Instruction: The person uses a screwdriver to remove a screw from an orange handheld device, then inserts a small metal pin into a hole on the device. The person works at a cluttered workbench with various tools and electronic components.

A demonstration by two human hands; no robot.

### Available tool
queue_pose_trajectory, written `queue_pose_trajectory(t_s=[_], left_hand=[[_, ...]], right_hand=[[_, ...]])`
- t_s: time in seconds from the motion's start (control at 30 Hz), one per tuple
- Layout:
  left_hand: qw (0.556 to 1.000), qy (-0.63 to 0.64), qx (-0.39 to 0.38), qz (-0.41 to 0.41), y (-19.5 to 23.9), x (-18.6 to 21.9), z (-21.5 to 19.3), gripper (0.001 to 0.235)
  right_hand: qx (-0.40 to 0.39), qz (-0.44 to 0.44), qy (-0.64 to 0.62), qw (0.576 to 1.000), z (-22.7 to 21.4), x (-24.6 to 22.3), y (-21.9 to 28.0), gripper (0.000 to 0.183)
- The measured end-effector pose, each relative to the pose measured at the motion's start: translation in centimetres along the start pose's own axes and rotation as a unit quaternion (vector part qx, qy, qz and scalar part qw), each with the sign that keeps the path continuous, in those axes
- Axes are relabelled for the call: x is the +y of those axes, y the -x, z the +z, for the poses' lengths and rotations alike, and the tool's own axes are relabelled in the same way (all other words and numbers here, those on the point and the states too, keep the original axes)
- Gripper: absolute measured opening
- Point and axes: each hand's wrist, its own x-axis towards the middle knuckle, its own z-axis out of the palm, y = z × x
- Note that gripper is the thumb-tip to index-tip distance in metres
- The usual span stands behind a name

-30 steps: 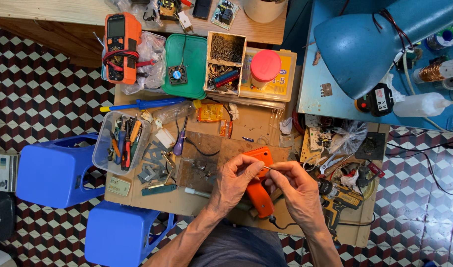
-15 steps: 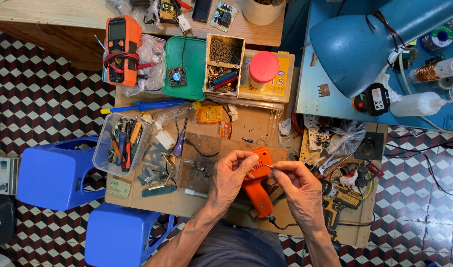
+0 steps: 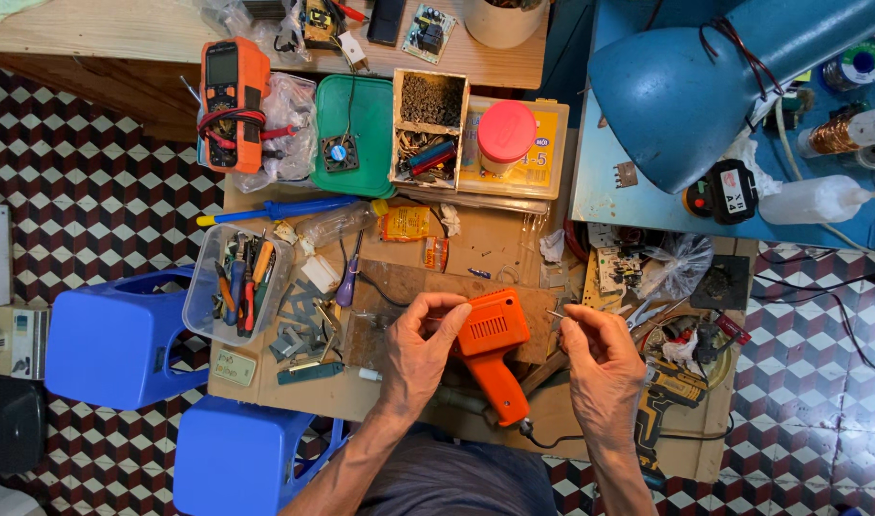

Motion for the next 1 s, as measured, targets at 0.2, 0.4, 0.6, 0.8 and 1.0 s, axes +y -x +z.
queue_pose_trajectory(t_s=[0.2, 0.4, 0.6, 0.8, 1.0], left_hand=[[0.991, -0.105, -0.023, 0.073, 0.3, 1.4, 1.2, 0.017], [0.994, 0.002, -0.069, 0.084, -0.8, 3.3, 4.0, 0.017], [0.985, -0.006, -0.088, 0.146, -1.7, 4.2, 5.6, 0.014], [0.993, 0.034, -0.117, -0.001, -2.0, 3.3, 5.9, 0.014], [0.992, 0.049, -0.117, 0.002, -1.7, 2.7, 5.9, 0.015]], right_hand=[[0.01, 0.015, -0.028, 0.999, 0.1, 0.2, -0.7, 0.024], [-0.02, -0.068, -0.102, 0.992, 1.4, -0.9, -1.4, 0.032], [-0.032, -0.053, -0.239, 0.969, 2.3, -1.8, -2.8, 0.041], [-0.026, -0.05, -0.172, 0.983, 2.3, -1.9, -2.7, 0.045], [-0.02, -0.1, -0.072, 0.992, 2.1, -2.1, -2.3, 0.043]])
